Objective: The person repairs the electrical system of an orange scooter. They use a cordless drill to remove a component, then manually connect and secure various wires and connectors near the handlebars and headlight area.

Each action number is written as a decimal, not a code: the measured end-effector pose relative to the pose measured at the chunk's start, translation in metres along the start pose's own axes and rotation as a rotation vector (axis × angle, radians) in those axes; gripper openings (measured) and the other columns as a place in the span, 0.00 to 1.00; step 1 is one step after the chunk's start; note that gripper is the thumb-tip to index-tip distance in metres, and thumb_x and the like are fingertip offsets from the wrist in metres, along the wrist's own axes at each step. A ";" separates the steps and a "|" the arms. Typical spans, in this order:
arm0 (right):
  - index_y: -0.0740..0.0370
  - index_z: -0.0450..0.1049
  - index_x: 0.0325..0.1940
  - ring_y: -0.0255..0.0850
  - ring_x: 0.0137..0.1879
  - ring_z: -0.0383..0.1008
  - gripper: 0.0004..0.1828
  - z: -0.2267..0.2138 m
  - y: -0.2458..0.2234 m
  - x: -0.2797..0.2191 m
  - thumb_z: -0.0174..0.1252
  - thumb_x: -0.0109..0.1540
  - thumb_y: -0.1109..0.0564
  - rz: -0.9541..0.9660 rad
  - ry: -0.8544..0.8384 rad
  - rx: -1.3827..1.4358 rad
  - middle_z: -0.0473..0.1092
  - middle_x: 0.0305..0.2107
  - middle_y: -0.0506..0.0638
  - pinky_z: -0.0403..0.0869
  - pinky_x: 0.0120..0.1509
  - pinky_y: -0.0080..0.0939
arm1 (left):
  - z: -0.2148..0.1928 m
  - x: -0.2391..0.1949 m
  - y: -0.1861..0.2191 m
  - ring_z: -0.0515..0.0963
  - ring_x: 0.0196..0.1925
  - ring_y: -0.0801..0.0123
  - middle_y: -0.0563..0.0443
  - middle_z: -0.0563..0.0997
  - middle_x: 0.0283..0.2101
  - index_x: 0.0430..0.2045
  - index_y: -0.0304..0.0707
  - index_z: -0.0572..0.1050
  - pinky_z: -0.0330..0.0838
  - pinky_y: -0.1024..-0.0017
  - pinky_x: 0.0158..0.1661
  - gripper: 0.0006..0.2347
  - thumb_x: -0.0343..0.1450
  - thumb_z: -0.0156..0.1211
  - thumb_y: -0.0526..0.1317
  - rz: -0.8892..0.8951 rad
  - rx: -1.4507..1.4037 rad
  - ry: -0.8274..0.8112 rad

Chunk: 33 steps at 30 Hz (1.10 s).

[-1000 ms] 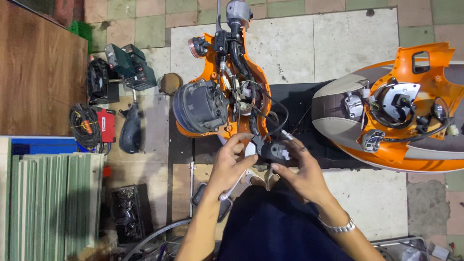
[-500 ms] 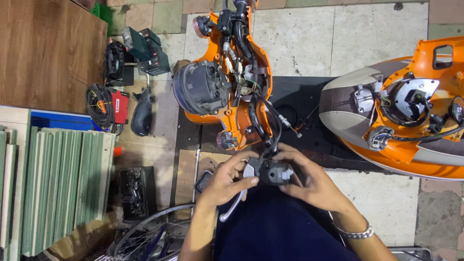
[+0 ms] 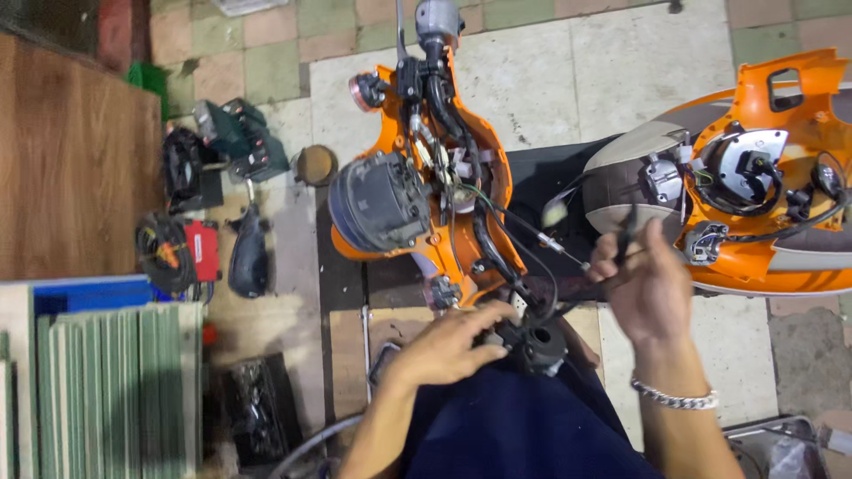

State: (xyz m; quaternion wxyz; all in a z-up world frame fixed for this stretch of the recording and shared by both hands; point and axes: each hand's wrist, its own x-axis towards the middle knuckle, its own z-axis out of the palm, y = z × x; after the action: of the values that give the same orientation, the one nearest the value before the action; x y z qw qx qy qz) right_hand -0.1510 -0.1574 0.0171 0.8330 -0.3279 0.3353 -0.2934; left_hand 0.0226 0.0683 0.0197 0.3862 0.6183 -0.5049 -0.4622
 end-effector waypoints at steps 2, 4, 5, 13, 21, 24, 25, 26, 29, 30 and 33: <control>0.64 0.70 0.56 0.38 0.36 0.63 0.22 0.009 -0.012 0.006 0.45 0.77 0.42 -0.128 0.017 -0.095 0.69 0.36 0.50 0.64 0.45 0.42 | -0.006 0.004 0.002 0.82 0.46 0.49 0.41 0.82 0.43 0.53 0.42 0.71 0.74 0.58 0.47 0.18 0.69 0.64 0.36 -0.024 0.059 -0.074; 0.63 0.69 0.54 0.36 0.35 0.62 0.19 0.010 -0.033 0.011 0.45 0.79 0.44 -0.265 0.029 -0.130 0.70 0.37 0.50 0.62 0.41 0.37 | -0.014 0.003 0.002 0.80 0.50 0.44 0.38 0.80 0.46 0.53 0.39 0.70 0.72 0.55 0.48 0.17 0.69 0.61 0.33 0.071 0.108 -0.094; 0.63 0.68 0.54 0.34 0.34 0.61 0.17 0.011 -0.039 0.011 0.46 0.80 0.46 -0.342 0.068 -0.159 0.70 0.36 0.49 0.59 0.39 0.33 | -0.021 0.002 0.001 0.80 0.49 0.44 0.38 0.80 0.45 0.54 0.40 0.70 0.72 0.55 0.47 0.17 0.69 0.60 0.33 0.056 0.147 -0.157; 0.63 0.69 0.55 0.29 0.27 0.59 0.15 0.003 -0.061 -0.025 0.47 0.81 0.48 -0.451 0.085 -0.109 0.64 0.27 0.46 0.59 0.33 0.27 | -0.114 -0.022 0.005 0.82 0.47 0.51 0.43 0.82 0.46 0.55 0.44 0.75 0.75 0.61 0.49 0.15 0.73 0.57 0.39 0.140 0.081 -0.187; 0.65 0.68 0.53 0.24 0.23 0.56 0.14 0.031 -0.062 -0.028 0.48 0.83 0.50 -0.401 0.188 -0.540 0.61 0.22 0.44 0.57 0.29 0.23 | -0.115 0.021 0.004 0.81 0.46 0.51 0.45 0.80 0.44 0.49 0.41 0.77 0.73 0.60 0.49 0.11 0.75 0.54 0.40 0.119 0.175 0.035; 0.71 0.70 0.59 0.29 0.34 0.63 0.12 0.057 -0.062 -0.020 0.49 0.79 0.57 -0.403 0.183 -0.786 0.69 0.34 0.48 0.63 0.39 0.26 | -0.110 0.036 0.012 0.80 0.45 0.53 0.45 0.77 0.43 0.48 0.41 0.78 0.72 0.59 0.47 0.10 0.75 0.54 0.40 0.062 0.193 0.074; 0.73 0.70 0.60 0.31 0.40 0.67 0.13 0.065 -0.062 -0.018 0.48 0.77 0.60 -0.390 0.153 -0.857 0.74 0.41 0.50 0.66 0.44 0.27 | -0.110 0.039 0.014 0.80 0.45 0.53 0.46 0.76 0.43 0.47 0.41 0.78 0.71 0.59 0.47 0.10 0.75 0.54 0.40 0.044 0.202 0.086; 0.71 0.71 0.62 0.29 0.39 0.67 0.14 0.072 -0.061 -0.015 0.49 0.75 0.61 -0.370 0.183 -0.843 0.74 0.40 0.49 0.66 0.43 0.26 | -0.112 0.043 0.015 0.79 0.45 0.53 0.46 0.76 0.43 0.48 0.41 0.78 0.70 0.58 0.48 0.11 0.74 0.55 0.40 0.075 0.245 0.083; 0.70 0.71 0.65 0.27 0.40 0.68 0.17 0.079 -0.057 -0.005 0.51 0.72 0.64 -0.342 0.251 -0.850 0.73 0.40 0.48 0.66 0.44 0.25 | -0.119 0.053 0.017 0.77 0.45 0.54 0.46 0.75 0.41 0.48 0.41 0.78 0.68 0.58 0.50 0.11 0.72 0.56 0.39 0.125 0.345 0.068; 0.72 0.71 0.65 0.28 0.43 0.68 0.16 0.078 -0.053 0.000 0.53 0.73 0.64 -0.362 0.256 -0.885 0.73 0.42 0.49 0.66 0.47 0.25 | -0.123 0.055 0.019 0.77 0.46 0.54 0.46 0.75 0.41 0.47 0.42 0.79 0.68 0.58 0.50 0.11 0.72 0.56 0.39 0.117 0.362 0.064; 0.76 0.72 0.59 0.30 0.41 0.67 0.12 0.073 -0.049 0.003 0.55 0.74 0.64 -0.359 0.302 -0.927 0.72 0.37 0.50 0.65 0.45 0.28 | -0.138 0.052 0.022 0.77 0.48 0.54 0.47 0.76 0.40 0.44 0.43 0.81 0.68 0.57 0.52 0.11 0.71 0.59 0.42 0.099 0.353 -0.057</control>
State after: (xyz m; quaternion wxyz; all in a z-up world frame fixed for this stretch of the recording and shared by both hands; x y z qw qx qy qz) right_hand -0.1074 -0.1642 0.0933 0.4792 -0.6686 0.4852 -0.2964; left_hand 0.1527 0.0142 0.0693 0.2792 0.6374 -0.6189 -0.3642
